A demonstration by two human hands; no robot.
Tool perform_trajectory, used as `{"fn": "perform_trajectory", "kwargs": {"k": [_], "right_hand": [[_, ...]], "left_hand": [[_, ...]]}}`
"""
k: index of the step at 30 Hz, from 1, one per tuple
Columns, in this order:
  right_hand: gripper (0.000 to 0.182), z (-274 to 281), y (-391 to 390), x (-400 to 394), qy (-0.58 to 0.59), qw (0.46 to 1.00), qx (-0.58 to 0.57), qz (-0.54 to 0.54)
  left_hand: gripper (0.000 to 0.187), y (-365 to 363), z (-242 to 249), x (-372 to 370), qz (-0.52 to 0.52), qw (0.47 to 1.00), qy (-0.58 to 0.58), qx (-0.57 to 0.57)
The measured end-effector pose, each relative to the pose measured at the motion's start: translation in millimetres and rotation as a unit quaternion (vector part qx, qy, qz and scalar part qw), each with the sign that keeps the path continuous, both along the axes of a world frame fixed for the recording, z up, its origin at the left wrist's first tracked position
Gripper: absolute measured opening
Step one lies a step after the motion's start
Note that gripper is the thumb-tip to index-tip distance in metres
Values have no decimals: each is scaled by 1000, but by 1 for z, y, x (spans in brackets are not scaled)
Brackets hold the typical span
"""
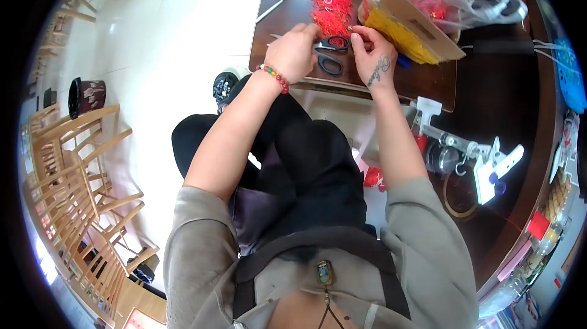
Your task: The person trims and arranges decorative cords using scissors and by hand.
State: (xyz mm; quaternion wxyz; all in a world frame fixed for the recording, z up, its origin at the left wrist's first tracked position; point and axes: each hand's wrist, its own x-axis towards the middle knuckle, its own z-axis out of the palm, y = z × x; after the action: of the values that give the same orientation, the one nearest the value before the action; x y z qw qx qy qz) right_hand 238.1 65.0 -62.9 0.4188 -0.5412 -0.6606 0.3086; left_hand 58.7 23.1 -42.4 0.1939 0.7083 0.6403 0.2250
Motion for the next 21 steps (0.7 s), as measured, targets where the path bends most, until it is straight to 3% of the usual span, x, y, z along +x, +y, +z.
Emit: {"fn": "perform_trajectory", "kwargs": {"k": [5,9,13,17,21], "right_hand": [[16,-2,17,-9,-77,997,6,-10],[20,-2,25,-26,-81,993,-35,-77],[18,-1,34,-42,-72,995,-15,-67],[12,31,32,-46,-25,993,78,-88],[9,65,32,-40,1,989,144,-37]], "left_hand": [[34,0,4,-20,-76,997,9,-30],[32,-1,18,-35,-95,994,37,-45],[29,1,17,-45,-120,989,37,-73],[29,5,19,-48,-133,987,29,-83],[31,8,20,-54,-143,984,4,-105]]}}
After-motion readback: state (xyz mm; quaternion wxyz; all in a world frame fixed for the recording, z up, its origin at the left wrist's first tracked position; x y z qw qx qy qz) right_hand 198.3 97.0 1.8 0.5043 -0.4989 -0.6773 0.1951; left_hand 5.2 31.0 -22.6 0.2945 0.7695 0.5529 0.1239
